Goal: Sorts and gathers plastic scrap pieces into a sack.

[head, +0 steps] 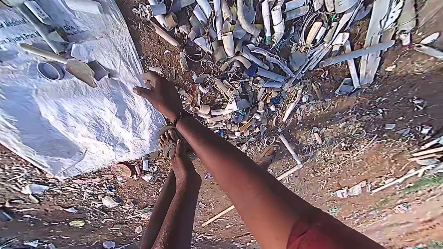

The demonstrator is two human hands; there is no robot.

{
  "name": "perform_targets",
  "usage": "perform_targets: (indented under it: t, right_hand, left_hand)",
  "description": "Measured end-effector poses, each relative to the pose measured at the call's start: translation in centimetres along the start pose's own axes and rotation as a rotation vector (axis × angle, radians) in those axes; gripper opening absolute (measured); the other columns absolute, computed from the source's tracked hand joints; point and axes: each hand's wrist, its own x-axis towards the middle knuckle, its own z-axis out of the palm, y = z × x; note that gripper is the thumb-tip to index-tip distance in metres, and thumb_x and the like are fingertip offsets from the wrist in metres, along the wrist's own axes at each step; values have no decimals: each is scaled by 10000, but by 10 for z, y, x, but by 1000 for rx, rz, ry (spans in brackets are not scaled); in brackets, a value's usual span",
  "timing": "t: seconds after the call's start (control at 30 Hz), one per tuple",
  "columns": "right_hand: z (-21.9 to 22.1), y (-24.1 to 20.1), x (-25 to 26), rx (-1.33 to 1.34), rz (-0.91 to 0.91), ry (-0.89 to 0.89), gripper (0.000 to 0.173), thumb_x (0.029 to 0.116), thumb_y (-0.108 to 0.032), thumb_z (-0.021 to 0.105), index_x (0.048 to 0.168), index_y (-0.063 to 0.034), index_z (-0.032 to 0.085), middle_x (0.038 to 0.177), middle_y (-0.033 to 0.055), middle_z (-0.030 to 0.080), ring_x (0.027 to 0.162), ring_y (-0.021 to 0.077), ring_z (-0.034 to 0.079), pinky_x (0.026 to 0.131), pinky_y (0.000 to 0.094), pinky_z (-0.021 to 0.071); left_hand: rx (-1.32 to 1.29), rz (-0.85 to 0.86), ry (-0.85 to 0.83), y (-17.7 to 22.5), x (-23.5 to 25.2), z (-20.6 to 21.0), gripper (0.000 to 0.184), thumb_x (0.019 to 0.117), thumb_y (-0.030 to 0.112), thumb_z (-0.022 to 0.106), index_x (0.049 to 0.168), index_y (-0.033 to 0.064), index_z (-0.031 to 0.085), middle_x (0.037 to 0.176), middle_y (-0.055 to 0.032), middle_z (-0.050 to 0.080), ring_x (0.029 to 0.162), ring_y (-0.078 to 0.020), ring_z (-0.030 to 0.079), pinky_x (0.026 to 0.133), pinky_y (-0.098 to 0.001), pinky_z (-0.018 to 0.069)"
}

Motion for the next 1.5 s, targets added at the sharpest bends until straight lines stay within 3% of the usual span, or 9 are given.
perform_targets:
  t: [0.17, 0.33, 0.47, 0.57, 0.7, 0.9, 1.2, 1.3, 1.5]
  right_hand:
    - [-35, 107, -15, -546, 270, 106, 392, 898, -233, 734, 1257, -81, 697, 1226, 174, 663, 1138, 337, 659, 900, 523, 564]
    - [-61, 180, -41, -823, 212, -97, 571, 867, -243, 773, 1398, -94, 625, 1405, 228, 591, 1347, 404, 530, 1085, 572, 455]
    - [-74, 171, -61, -533, 328, -65, 542, 863, -440, 764, 1263, -86, 670, 1170, 181, 705, 1090, 366, 682, 885, 601, 547]
    - [-76, 129, -109, -82, 177, -271, 389, 935, -372, 746, 1208, -95, 733, 1065, 85, 757, 965, 191, 720, 898, 436, 578]
    - [-70, 94, -161, 243, 256, -293, 204, 993, -242, 704, 938, -47, 725, 768, 47, 679, 630, 93, 589, 589, 276, 493]
    - [-10, 186, -93, -501, 319, -139, 300, 1006, -279, 604, 1215, -97, 719, 1215, 141, 702, 1124, 324, 683, 909, 549, 557]
    - [-20, 186, -112, -509, 287, -86, 450, 936, -427, 659, 1185, -53, 685, 1102, 153, 690, 1046, 320, 689, 798, 523, 568]
    - [-67, 191, -164, -327, 309, 97, 351, 986, -264, 657, 1204, 11, 643, 972, 237, 696, 900, 407, 702, 753, 590, 549]
    - [-108, 220, -136, -710, 97, -46, 476, 926, -5, 617, 1387, -121, 635, 1521, 123, 527, 1243, 382, 607, 901, 507, 575]
  left_hand:
    - [-43, 33, -1, 2, 6, -5, 271, 1095, 197, 457, 986, -2, 605, 917, -114, 622, 873, -180, 634, 788, -323, 533]
    - [-54, 74, -39, -17, 24, -15, 354, 1103, 296, 455, 1209, 13, 637, 1123, -124, 672, 1039, -199, 653, 907, -374, 549]
    - [-35, -26, -9, -19, 24, -14, 388, 1057, 377, 532, 1312, 93, 599, 1263, -98, 634, 1153, -223, 614, 947, -441, 516]
    - [45, -111, -61, -3, 13, -9, 541, 1039, 448, 559, 1493, 170, 464, 1501, -140, 491, 1340, -342, 513, 997, -588, 490]
    - [57, 2, -31, 1, 9, -6, 166, 1010, 152, 626, 1130, 37, 633, 959, -144, 627, 793, -253, 644, 630, -394, 570]
    - [74, -42, 1, -3, 6, -5, 86, 972, 86, 561, 937, 22, 607, 798, -144, 605, 650, -267, 633, 545, -420, 569]
    - [274, 45, -90, -21, 1, -4, 119, 1008, 59, 596, 1006, -16, 688, 846, -110, 661, 721, -199, 659, 657, -345, 586]
    - [364, 112, -126, -36, -5, 4, 63, 977, 5, 604, 940, -6, 653, 819, -90, 617, 697, -168, 618, 636, -317, 561]
    - [636, 230, -214, -80, -31, 32, 56, 967, 44, 646, 927, 15, 673, 783, -71, 628, 667, -142, 614, 639, -312, 543]
